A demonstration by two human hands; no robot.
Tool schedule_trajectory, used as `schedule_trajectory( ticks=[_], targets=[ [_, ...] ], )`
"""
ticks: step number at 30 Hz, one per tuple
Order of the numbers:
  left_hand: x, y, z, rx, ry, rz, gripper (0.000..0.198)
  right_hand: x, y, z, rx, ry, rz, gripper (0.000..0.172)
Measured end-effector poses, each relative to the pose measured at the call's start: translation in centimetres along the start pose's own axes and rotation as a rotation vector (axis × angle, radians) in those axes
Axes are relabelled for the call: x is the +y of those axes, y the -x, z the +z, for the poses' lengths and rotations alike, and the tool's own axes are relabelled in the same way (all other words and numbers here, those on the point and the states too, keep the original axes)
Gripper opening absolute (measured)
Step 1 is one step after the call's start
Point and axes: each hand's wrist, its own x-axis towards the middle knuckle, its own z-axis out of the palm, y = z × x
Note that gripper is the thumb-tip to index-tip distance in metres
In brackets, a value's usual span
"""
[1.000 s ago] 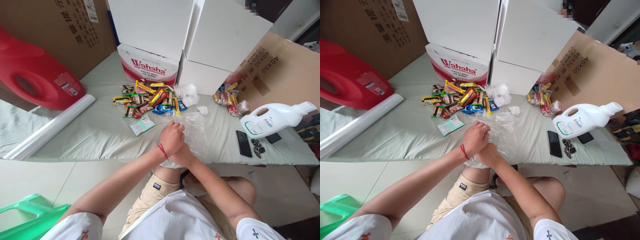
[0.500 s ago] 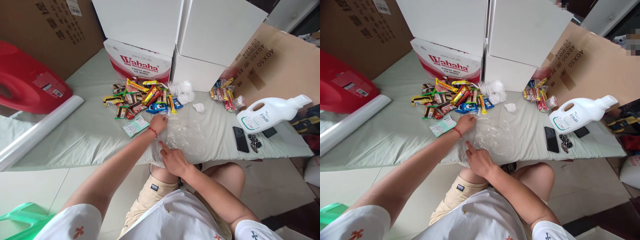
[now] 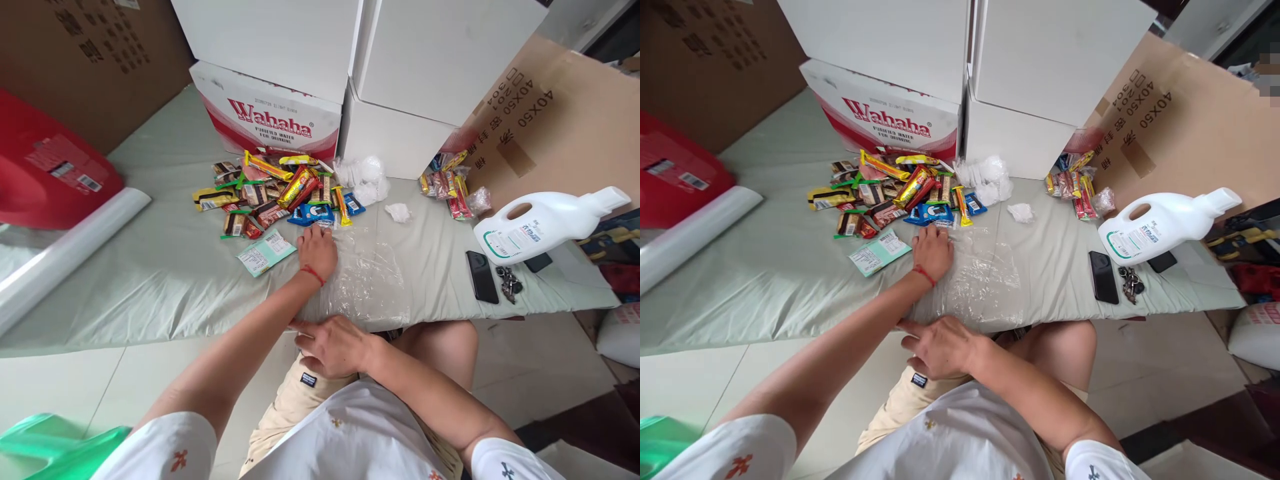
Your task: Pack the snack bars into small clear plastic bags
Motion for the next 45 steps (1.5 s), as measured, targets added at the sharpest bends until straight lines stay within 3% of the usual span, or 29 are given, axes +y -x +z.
schedule_trajectory(
  ticks=[3,5,7,11,14,18,21,24,26,30,33,38,45],
  targets=[
    [-0.4,1.2,1.3,0.124,0.01,0.046,0.043,0.2,1.2,-1.3,0.278,-0.24,0.023,0.026],
    [-0.6,1.3,1.7,0.147,0.035,0.085,0.045,1.7,1.5,-2.8,0.538,-0.316,0.197,0.027],
    [-0.7,1.2,1.8,0.132,0.06,0.128,0.046,4.4,1.2,-4.0,0.671,-0.242,0.401,0.031],
    [-1.0,1.1,1.5,0.12,0.089,0.12,0.05,11.2,1.2,-3.5,0.445,0.027,0.714,0.052],
    [-1.7,1.1,1.2,0.112,0.112,0.075,0.052,15.0,3.9,-1.6,0.343,0.119,0.911,0.057],
    [-2.1,1.0,1.1,0.098,0.137,0.04,0.052,17.6,8.5,-0.8,0.414,0.171,0.954,0.06],
    [-1.8,0.9,1.2,0.094,0.116,0.038,0.051,18.6,8.7,-2.4,0.553,0.167,0.941,0.057],
    [-1.5,0.8,1.2,0.093,0.105,0.04,0.05,18.9,4.9,-5.2,0.631,0.145,0.815,0.039],
    [-1.4,0.8,1.1,0.097,0.11,0.039,0.049,18.7,0.7,-7.4,0.589,0.139,0.633,0.032],
    [-1.5,0.7,1.0,0.097,0.123,0.038,0.047,18.1,-9.4,-11.2,0.428,0.3,0.245,0.034],
    [-1.7,0.7,0.9,0.084,0.135,0.037,0.046,18.1,-15.8,-13.0,0.26,0.456,0.078,0.044],
    [-1.9,0.6,0.9,0.07,0.137,0.046,0.045,19.2,-21.3,-14.4,0.027,0.606,0.117,0.039],
    [-1.9,0.6,0.9,0.058,0.141,0.043,0.045,19.0,-21.5,-15.3,-0.032,0.653,0.275,0.035]
  ],
)
